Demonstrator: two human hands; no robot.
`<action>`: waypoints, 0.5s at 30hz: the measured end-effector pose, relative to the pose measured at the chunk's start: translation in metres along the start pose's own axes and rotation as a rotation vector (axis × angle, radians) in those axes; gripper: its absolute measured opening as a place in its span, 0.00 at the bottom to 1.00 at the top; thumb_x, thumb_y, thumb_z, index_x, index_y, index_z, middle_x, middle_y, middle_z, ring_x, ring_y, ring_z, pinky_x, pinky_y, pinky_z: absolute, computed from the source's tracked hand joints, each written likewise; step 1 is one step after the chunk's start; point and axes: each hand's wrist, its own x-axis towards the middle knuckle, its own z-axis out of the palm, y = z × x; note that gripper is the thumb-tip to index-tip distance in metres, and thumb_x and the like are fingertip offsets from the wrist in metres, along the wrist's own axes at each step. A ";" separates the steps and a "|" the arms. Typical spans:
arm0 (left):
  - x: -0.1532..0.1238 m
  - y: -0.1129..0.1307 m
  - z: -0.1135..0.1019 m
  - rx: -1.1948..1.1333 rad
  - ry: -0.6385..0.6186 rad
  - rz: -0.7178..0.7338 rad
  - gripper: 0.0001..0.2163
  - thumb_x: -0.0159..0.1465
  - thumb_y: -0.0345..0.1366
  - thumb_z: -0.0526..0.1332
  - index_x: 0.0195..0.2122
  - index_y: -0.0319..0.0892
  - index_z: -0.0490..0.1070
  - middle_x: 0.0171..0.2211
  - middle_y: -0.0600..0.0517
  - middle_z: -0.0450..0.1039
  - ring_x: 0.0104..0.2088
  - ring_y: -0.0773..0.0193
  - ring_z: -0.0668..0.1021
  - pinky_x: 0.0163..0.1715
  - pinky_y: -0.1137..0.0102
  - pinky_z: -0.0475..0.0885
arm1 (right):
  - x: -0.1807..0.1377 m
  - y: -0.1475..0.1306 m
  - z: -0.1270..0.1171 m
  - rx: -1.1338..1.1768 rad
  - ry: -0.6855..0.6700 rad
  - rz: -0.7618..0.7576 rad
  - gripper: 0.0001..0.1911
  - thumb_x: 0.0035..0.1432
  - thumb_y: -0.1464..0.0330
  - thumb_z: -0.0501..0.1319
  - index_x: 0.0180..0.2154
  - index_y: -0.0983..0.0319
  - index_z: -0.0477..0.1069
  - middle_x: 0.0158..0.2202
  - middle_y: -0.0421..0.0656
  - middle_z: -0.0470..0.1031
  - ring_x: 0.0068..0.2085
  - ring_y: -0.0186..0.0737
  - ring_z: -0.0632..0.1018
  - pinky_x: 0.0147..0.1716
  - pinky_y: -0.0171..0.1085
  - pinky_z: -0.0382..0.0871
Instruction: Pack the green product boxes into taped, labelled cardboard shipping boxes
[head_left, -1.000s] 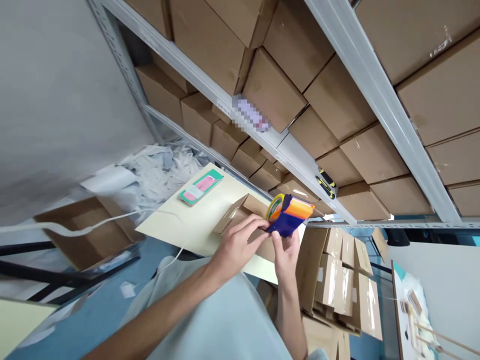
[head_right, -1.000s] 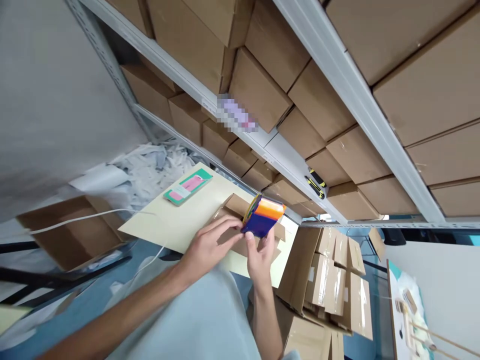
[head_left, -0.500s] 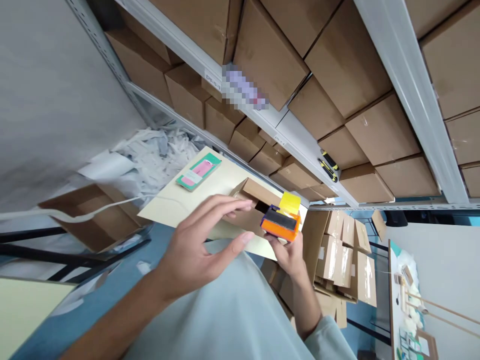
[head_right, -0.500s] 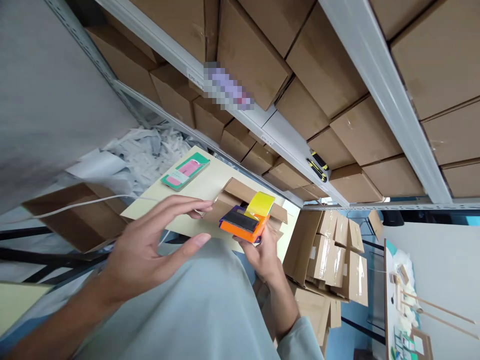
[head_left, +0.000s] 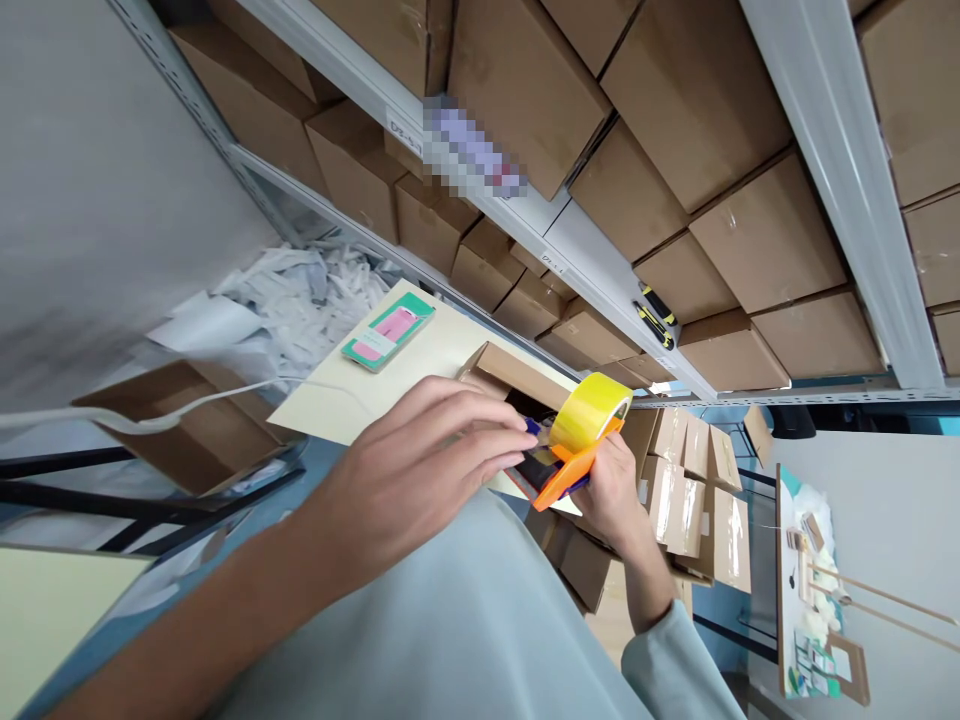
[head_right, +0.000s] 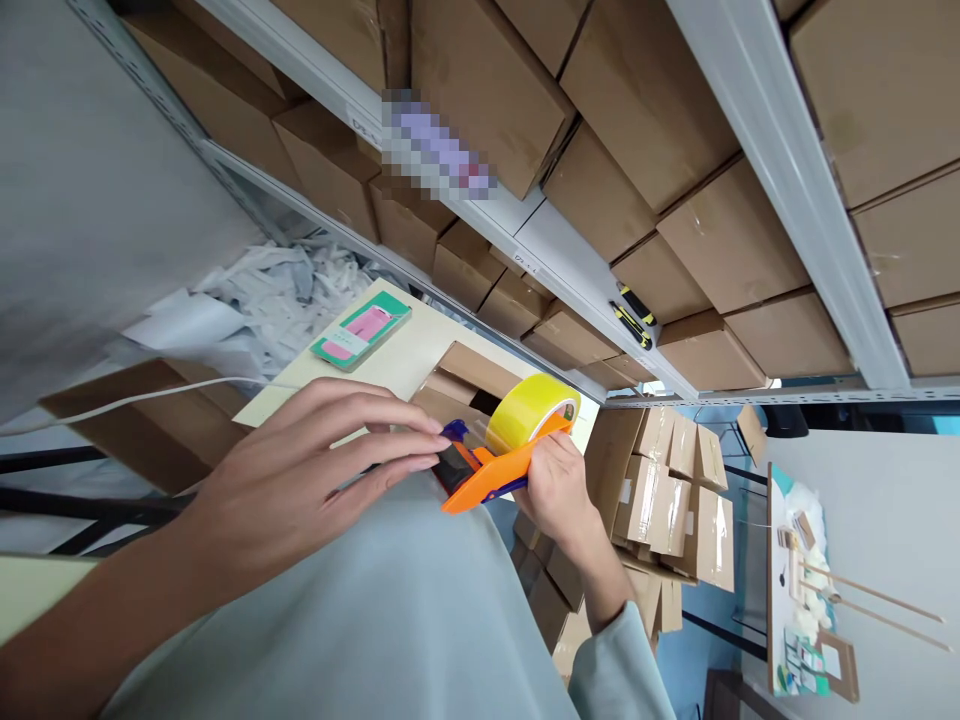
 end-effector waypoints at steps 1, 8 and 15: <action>0.000 0.001 0.000 0.003 0.003 0.015 0.10 0.74 0.29 0.65 0.49 0.53 0.80 0.44 0.53 0.85 0.47 0.59 0.84 0.52 0.65 0.81 | 0.000 0.000 -0.002 -0.018 -0.005 -0.009 0.07 0.68 0.76 0.59 0.42 0.57 0.70 0.32 0.42 0.77 0.33 0.42 0.77 0.37 0.41 0.72; -0.001 0.005 -0.002 0.035 -0.037 0.041 0.11 0.74 0.27 0.63 0.46 0.53 0.81 0.42 0.55 0.85 0.43 0.62 0.83 0.50 0.69 0.80 | -0.001 -0.002 -0.007 -0.098 0.001 -0.060 0.10 0.69 0.79 0.58 0.39 0.57 0.67 0.29 0.40 0.73 0.30 0.41 0.72 0.35 0.39 0.67; -0.010 0.003 0.004 -0.002 -0.032 0.024 0.13 0.72 0.22 0.62 0.47 0.50 0.78 0.43 0.54 0.85 0.43 0.62 0.84 0.52 0.67 0.81 | -0.001 -0.004 -0.008 -0.083 -0.016 -0.089 0.11 0.69 0.78 0.59 0.37 0.57 0.64 0.28 0.40 0.70 0.30 0.41 0.70 0.35 0.39 0.66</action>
